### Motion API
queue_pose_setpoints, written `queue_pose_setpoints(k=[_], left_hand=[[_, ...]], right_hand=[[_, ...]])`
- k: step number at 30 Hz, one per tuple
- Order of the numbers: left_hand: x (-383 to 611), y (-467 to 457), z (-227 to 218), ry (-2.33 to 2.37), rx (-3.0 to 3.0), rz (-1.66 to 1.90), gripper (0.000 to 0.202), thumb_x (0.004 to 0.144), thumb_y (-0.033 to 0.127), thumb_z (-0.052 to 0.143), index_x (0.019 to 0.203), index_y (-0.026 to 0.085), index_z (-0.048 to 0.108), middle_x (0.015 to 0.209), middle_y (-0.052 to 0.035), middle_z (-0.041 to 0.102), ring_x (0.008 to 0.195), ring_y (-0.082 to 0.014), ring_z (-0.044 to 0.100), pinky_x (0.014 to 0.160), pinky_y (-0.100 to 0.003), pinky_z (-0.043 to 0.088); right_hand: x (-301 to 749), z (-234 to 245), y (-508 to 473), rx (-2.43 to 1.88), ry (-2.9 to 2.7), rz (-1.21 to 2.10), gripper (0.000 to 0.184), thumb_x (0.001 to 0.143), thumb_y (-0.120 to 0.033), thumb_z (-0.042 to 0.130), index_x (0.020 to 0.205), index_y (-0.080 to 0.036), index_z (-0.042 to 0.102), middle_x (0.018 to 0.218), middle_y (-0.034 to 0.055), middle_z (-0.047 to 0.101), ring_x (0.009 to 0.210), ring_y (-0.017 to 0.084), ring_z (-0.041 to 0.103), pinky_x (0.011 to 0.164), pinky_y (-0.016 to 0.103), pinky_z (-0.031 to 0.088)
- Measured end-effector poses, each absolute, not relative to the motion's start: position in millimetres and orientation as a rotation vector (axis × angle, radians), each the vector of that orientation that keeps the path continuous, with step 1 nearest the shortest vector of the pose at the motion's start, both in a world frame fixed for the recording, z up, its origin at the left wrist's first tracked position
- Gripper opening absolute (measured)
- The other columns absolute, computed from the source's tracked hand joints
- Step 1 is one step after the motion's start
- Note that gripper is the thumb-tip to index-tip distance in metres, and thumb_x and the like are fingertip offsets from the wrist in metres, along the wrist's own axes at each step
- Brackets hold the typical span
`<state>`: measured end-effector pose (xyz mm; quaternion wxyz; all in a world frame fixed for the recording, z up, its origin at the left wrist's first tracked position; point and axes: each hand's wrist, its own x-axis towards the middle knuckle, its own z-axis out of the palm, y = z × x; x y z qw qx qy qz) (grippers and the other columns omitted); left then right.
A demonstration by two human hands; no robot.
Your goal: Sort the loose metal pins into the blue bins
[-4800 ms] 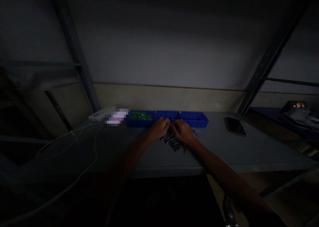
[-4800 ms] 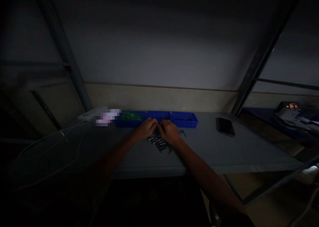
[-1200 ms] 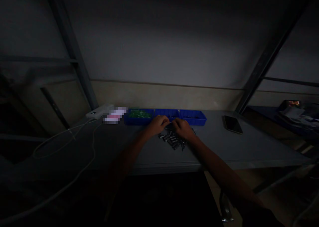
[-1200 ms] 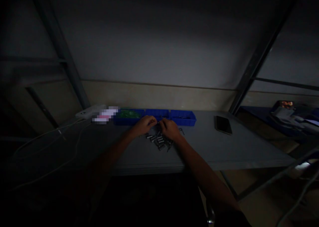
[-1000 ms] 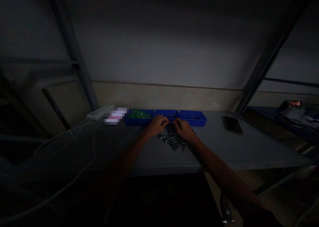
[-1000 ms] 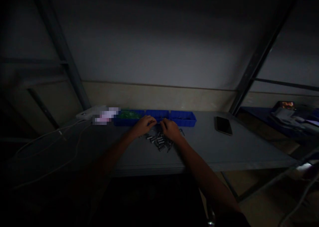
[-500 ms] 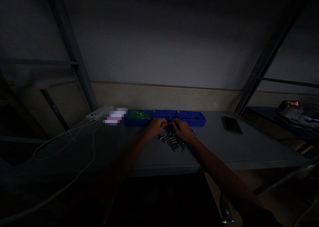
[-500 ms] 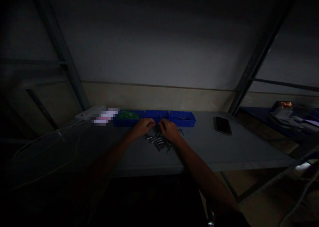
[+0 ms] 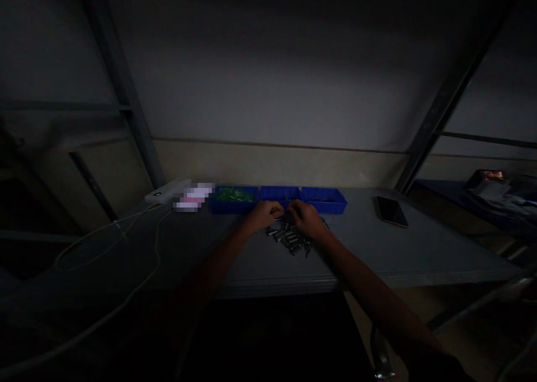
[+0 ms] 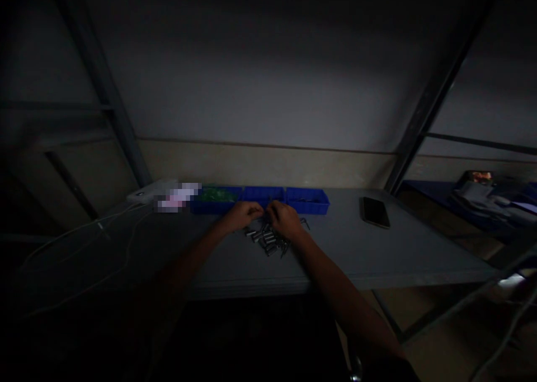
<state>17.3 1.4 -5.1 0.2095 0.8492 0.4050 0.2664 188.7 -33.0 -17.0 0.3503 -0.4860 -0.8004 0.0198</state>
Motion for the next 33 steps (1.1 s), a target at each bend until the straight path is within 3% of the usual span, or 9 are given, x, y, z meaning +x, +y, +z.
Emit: queue_pose_setpoints(k=[11,22,27,33], left_hand=[[18,0,-6,1.113,2.403,0.793,0.019,0.078,0.021,0.051,0.085,0.013,0.066,0.078,-0.0027,0.067,0.069,-0.0129,0.058,0.065,-0.021,0.044],[21,-3,-3,1.153,2.444,0.801,0.019,0.079,0.018,0.05,0.085,0.013,0.067,0.084,-0.0038,0.07,0.075,-0.0139,0.062,0.07,-0.021,0.045],[17,-1,-8,1.349,2.502,0.636,0.028,0.079,0.027,0.054,0.099,0.012,0.065,0.083,-0.007,0.07,0.073,-0.0159,0.063,0.068,-0.023,0.046],[10,-3,-10,1.508,2.66,0.421,0.018,0.074,0.021,0.054,0.083,0.018,0.069,0.088,-0.0069,0.07,0.082,-0.0188,0.064,0.072,-0.025,0.047]], right_hand=[[189,-15,-34,-1.239,-2.056,0.052,0.019,0.088,-0.023,0.041,0.093,-0.017,0.059,0.087,0.006,0.066,0.076,0.015,0.06,0.071,0.024,0.041],[190,-16,-33,-1.272,-2.003,0.017,0.022,0.088,-0.025,0.04,0.089,-0.017,0.061,0.086,0.0062,0.067,0.076,0.015,0.061,0.07,0.023,0.042],[203,-17,-23,-1.455,-1.777,-0.061,0.027,0.089,-0.03,0.038,0.093,-0.016,0.061,0.084,0.0068,0.068,0.073,0.015,0.061,0.065,0.023,0.04],[231,-11,-16,-1.868,-1.386,-0.214,0.032,0.09,-0.032,0.038,0.102,-0.014,0.061,0.087,0.0104,0.068,0.075,0.018,0.061,0.065,0.024,0.037]])
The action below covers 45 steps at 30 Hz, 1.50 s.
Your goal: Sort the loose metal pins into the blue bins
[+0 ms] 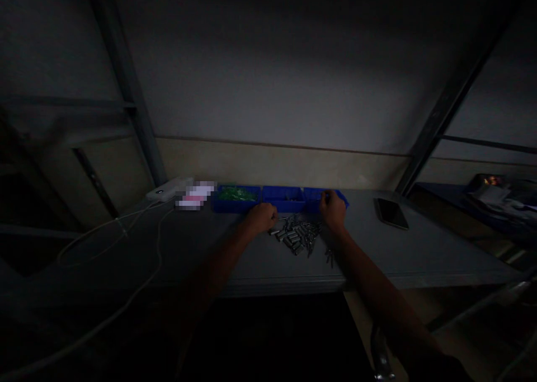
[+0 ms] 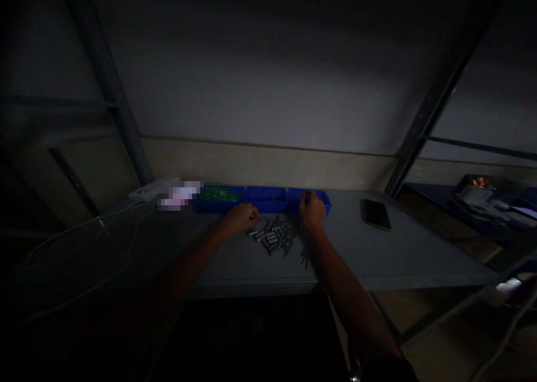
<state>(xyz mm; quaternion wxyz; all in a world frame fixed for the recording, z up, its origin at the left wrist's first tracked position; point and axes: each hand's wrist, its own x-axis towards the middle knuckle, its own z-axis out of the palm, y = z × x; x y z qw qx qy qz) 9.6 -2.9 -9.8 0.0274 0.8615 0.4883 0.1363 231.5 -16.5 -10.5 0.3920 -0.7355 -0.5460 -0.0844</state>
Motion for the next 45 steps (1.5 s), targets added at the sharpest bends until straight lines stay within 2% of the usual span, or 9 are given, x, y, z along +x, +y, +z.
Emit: queue_pose_setpoints(k=[8,14,19,26,34,45], left_hand=[[9,-4,-7,1.598,2.674,0.29,0.02,0.076,0.018,0.049,0.082,0.018,0.069,0.092,-0.0083,0.07,0.088,-0.018,0.063,0.075,-0.024,0.046],[9,-4,-12,1.575,2.739,0.283,0.019,0.077,0.022,0.05,0.083,0.018,0.068,0.091,-0.0087,0.069,0.089,-0.0198,0.062,0.077,-0.026,0.046],[9,-4,-11,1.567,2.804,0.298,0.02,0.08,0.018,0.047,0.084,0.015,0.066,0.094,-0.0118,0.067,0.094,-0.0206,0.06,0.08,-0.026,0.045],[17,-8,-6,1.473,2.692,0.632,0.021,0.086,0.022,0.04,0.091,0.016,0.06,0.095,-0.008,0.066,0.088,-0.0185,0.061,0.078,-0.028,0.045],[26,-10,-9,1.266,2.662,0.873,0.015,0.084,0.018,0.046,0.088,0.014,0.059,0.089,-0.0069,0.065,0.086,-0.0169,0.059,0.078,-0.026,0.044],[31,-17,-2,1.263,2.666,0.749,0.024,0.086,0.018,0.041,0.078,0.015,0.063,0.078,-0.0043,0.066,0.072,-0.0128,0.058,0.07,-0.022,0.041]], right_hand=[[227,-8,-22,-2.096,-1.362,-0.211,0.036,0.091,-0.036,0.034,0.11,-0.019,0.06,0.089,0.0122,0.067,0.08,0.022,0.063,0.068,0.03,0.04],[217,-5,-29,-2.075,-1.453,-0.205,0.043,0.091,-0.041,0.034,0.123,-0.018,0.051,0.093,0.0136,0.068,0.083,0.023,0.064,0.071,0.031,0.042],[196,-7,-34,-1.818,-1.819,-0.169,0.037,0.093,-0.038,0.031,0.113,-0.019,0.056,0.094,0.0079,0.069,0.084,0.018,0.064,0.072,0.025,0.04],[178,-8,-42,-1.742,-2.14,-0.145,0.037,0.094,-0.04,0.028,0.097,-0.019,0.058,0.098,0.0089,0.067,0.086,0.017,0.063,0.07,0.024,0.039],[179,-16,-35,-1.631,-2.191,-0.11,0.031,0.095,-0.031,0.027,0.092,-0.016,0.055,0.092,0.0088,0.066,0.082,0.016,0.061,0.07,0.023,0.036],[178,-18,-35,-1.624,-2.123,-0.082,0.031,0.093,-0.032,0.032,0.087,-0.017,0.058,0.087,0.0077,0.067,0.078,0.015,0.061,0.068,0.023,0.037]])
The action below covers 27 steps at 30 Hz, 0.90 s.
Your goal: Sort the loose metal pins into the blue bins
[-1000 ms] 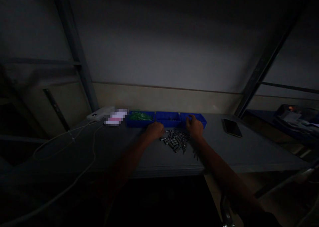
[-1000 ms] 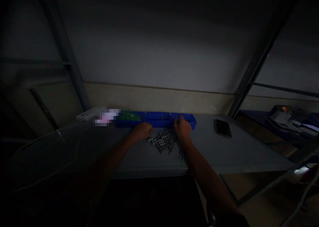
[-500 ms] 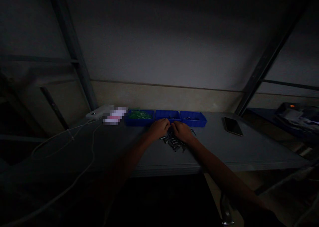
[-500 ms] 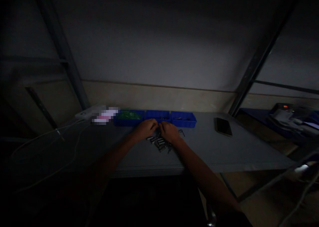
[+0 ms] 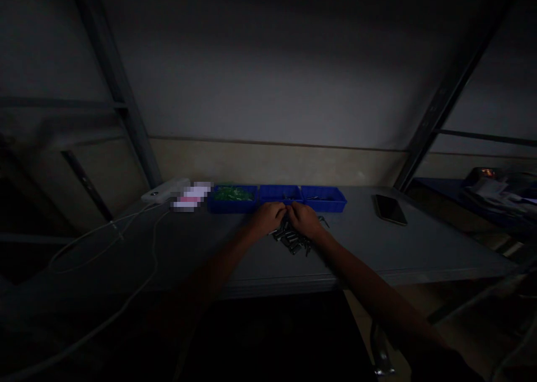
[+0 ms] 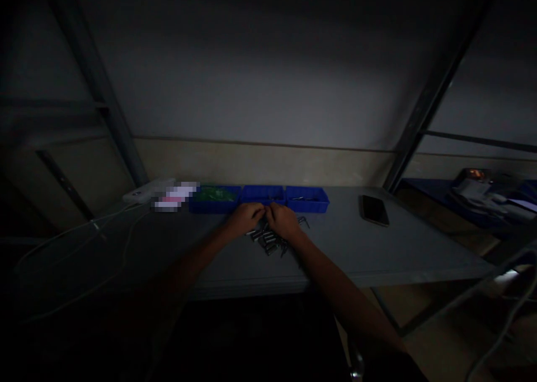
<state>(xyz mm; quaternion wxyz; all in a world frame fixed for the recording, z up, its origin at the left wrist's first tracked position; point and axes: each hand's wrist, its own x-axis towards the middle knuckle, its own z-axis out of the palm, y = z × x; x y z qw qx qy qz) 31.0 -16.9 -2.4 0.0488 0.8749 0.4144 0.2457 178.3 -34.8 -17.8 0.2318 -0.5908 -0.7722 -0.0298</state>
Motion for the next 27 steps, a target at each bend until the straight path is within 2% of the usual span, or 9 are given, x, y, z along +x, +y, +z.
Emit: queue_pose_setpoints(k=[5,11,15,21,24,27], left_hand=[[32,-17,-1,1.28,2.615,0.856,0.023,0.086,0.021,0.043,0.08,0.015,0.064,0.08,-0.0046,0.068,0.073,-0.0126,0.058,0.071,-0.021,0.041],[34,-18,-4,1.295,2.601,0.924,0.024,0.086,0.023,0.043,0.081,0.015,0.065,0.08,-0.0049,0.068,0.073,-0.0134,0.06,0.068,-0.022,0.041],[35,-20,-4,1.286,2.621,0.892,0.024,0.086,0.022,0.042,0.08,0.014,0.065,0.079,-0.0052,0.068,0.071,-0.0135,0.06,0.067,-0.023,0.04],[37,-27,1,1.459,2.638,0.786,0.025,0.085,0.022,0.041,0.079,0.016,0.064,0.08,-0.0062,0.068,0.07,-0.0142,0.059,0.063,-0.023,0.039],[37,-28,3,1.534,2.653,0.74,0.025,0.085,0.023,0.041,0.081,0.016,0.064,0.081,-0.0074,0.068,0.071,-0.016,0.06,0.064,-0.025,0.039],[36,-28,3,1.421,2.71,0.714,0.025,0.086,0.024,0.041,0.082,0.017,0.064,0.082,-0.0066,0.067,0.075,-0.016,0.059,0.069,-0.025,0.04]], right_hand=[[181,-19,-31,-1.496,-1.98,0.141,0.031,0.093,-0.034,0.032,0.089,-0.016,0.058,0.085,0.0056,0.066,0.078,0.014,0.06,0.071,0.022,0.04],[180,-22,-28,-1.261,-1.782,0.373,0.04,0.092,-0.034,0.029,0.12,-0.014,0.048,0.113,0.0091,0.061,0.106,0.015,0.055,0.091,0.028,0.039],[178,-20,-30,-1.224,-1.755,0.424,0.048,0.092,-0.034,0.03,0.134,-0.011,0.035,0.118,0.0115,0.059,0.112,0.016,0.053,0.098,0.03,0.036],[174,-19,-33,-1.218,-1.723,0.608,0.054,0.092,-0.045,0.027,0.135,-0.014,0.036,0.131,0.0098,0.051,0.124,0.014,0.043,0.105,0.032,0.03],[173,-21,-32,-1.211,-1.716,0.666,0.056,0.091,-0.05,0.027,0.133,-0.015,0.04,0.131,0.0095,0.05,0.124,0.014,0.043,0.106,0.033,0.029],[175,-20,-29,-1.182,-1.682,0.664,0.055,0.091,-0.051,0.026,0.127,-0.017,0.047,0.13,0.0082,0.052,0.122,0.015,0.046,0.104,0.035,0.032]])
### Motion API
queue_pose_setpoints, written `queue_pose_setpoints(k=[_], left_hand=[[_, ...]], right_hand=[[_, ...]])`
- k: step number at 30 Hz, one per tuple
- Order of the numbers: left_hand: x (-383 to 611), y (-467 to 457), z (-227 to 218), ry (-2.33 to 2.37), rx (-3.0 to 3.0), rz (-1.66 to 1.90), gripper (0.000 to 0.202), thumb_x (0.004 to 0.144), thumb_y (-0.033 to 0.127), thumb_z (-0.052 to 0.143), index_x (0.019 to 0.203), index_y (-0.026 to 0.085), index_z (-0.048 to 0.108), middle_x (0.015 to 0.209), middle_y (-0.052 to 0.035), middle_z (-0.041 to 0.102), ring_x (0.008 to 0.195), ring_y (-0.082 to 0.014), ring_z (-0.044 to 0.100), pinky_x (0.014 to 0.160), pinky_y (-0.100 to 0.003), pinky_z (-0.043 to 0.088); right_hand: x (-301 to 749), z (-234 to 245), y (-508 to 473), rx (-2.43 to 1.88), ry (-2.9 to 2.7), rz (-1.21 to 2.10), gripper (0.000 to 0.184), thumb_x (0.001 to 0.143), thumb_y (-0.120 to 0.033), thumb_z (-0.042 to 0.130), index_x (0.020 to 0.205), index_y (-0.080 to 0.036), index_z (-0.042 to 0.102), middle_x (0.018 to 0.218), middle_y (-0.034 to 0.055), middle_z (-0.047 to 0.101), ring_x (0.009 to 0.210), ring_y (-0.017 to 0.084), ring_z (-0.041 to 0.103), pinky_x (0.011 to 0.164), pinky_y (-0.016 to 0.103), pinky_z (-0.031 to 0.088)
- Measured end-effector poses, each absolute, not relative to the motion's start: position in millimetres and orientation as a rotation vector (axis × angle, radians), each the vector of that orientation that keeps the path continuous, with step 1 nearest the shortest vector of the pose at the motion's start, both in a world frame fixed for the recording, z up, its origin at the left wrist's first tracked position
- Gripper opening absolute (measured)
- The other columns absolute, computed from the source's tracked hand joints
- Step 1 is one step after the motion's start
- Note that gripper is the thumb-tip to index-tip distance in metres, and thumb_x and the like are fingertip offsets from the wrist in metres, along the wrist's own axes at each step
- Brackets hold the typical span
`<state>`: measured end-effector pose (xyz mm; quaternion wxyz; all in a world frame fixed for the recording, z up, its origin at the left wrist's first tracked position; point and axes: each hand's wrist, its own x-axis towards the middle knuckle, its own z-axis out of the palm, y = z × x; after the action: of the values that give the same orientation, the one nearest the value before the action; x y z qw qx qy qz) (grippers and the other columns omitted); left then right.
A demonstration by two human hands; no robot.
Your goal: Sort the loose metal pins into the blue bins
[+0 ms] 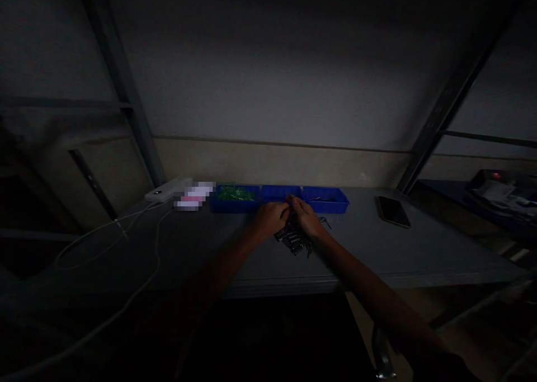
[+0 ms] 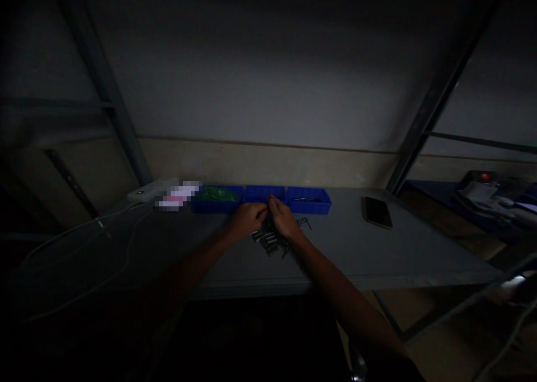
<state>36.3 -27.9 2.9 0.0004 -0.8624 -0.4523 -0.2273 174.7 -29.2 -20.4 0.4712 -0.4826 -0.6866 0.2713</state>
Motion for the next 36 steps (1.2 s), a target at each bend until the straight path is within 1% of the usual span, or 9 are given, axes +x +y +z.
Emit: queue_pose_setpoints(k=[4,9,13,17,20,25,30,32,36], left_hand=[[37,-28,3,-1.278,-2.733,-0.716,0.026,0.087,0.023,0.04,0.082,0.017,0.064,0.085,-0.0068,0.067,0.083,-0.0166,0.058,0.078,-0.026,0.04],[35,-29,4,-1.411,-2.614,-0.648,0.026,0.086,0.021,0.039,0.086,0.017,0.065,0.086,-0.0082,0.067,0.082,-0.0178,0.059,0.073,-0.027,0.041],[35,-29,6,-1.496,-2.578,-0.63,0.027,0.086,0.023,0.039,0.087,0.018,0.066,0.088,-0.0078,0.068,0.081,-0.0177,0.061,0.072,-0.026,0.041],[36,-30,6,-1.549,-2.552,-0.645,0.03,0.087,0.027,0.038,0.089,0.019,0.066,0.088,-0.0077,0.069,0.081,-0.0175,0.062,0.07,-0.026,0.04],[36,-31,6,-1.562,-2.549,-0.658,0.032,0.088,0.029,0.037,0.089,0.019,0.067,0.088,-0.0081,0.07,0.079,-0.0178,0.063,0.068,-0.026,0.04],[39,-32,3,-1.565,-2.553,-0.701,0.032,0.088,0.03,0.037,0.088,0.019,0.068,0.087,-0.0083,0.07,0.077,-0.0188,0.064,0.065,-0.027,0.04],[34,-28,4,-1.632,-2.501,-0.767,0.031,0.088,0.029,0.038,0.084,0.019,0.068,0.085,-0.0074,0.071,0.076,-0.0185,0.063,0.065,-0.026,0.039],[28,-25,6,-1.662,-2.48,-0.82,0.031,0.088,0.028,0.038,0.087,0.02,0.067,0.086,-0.0064,0.07,0.077,-0.0174,0.063,0.067,-0.025,0.039],[21,-20,7,-1.512,-2.587,-0.883,0.029,0.089,0.025,0.038,0.09,0.019,0.066,0.087,-0.0054,0.069,0.08,-0.016,0.061,0.074,-0.025,0.04]], right_hand=[[178,-17,-28,-1.13,-1.655,0.685,0.053,0.091,-0.05,0.024,0.121,-0.017,0.054,0.127,0.0082,0.055,0.119,0.016,0.049,0.103,0.036,0.033],[175,-13,-36,-1.158,-1.744,0.667,0.053,0.091,-0.049,0.025,0.12,-0.015,0.055,0.126,0.0077,0.055,0.12,0.016,0.048,0.104,0.036,0.033],[172,-10,-43,-1.233,-1.875,0.446,0.046,0.093,-0.039,0.026,0.124,-0.016,0.051,0.128,0.0074,0.054,0.12,0.017,0.048,0.103,0.036,0.034],[171,-8,-44,-1.298,-1.953,0.237,0.045,0.093,-0.032,0.025,0.128,-0.015,0.048,0.127,0.0095,0.054,0.116,0.018,0.051,0.099,0.033,0.038],[170,-8,-44,-1.362,-1.982,0.132,0.043,0.093,-0.029,0.026,0.129,-0.015,0.045,0.124,0.0103,0.057,0.113,0.019,0.054,0.093,0.029,0.041],[166,-5,-47,-1.536,-2.007,0.009,0.041,0.092,-0.024,0.03,0.129,-0.011,0.039,0.115,0.0153,0.061,0.099,0.022,0.061,0.081,0.028,0.044],[165,-2,-53,-1.582,-1.983,-0.065,0.043,0.09,-0.019,0.03,0.132,-0.011,0.036,0.124,0.016,0.055,0.103,0.023,0.059,0.082,0.03,0.045],[165,-3,-55,-1.537,-1.957,-0.05,0.044,0.09,-0.02,0.03,0.133,-0.012,0.037,0.127,0.0146,0.053,0.106,0.023,0.058,0.086,0.031,0.045],[166,-7,-52,-1.368,-1.812,0.055,0.047,0.091,-0.034,0.034,0.13,-0.012,0.043,0.128,0.0142,0.053,0.114,0.022,0.053,0.095,0.032,0.04]])
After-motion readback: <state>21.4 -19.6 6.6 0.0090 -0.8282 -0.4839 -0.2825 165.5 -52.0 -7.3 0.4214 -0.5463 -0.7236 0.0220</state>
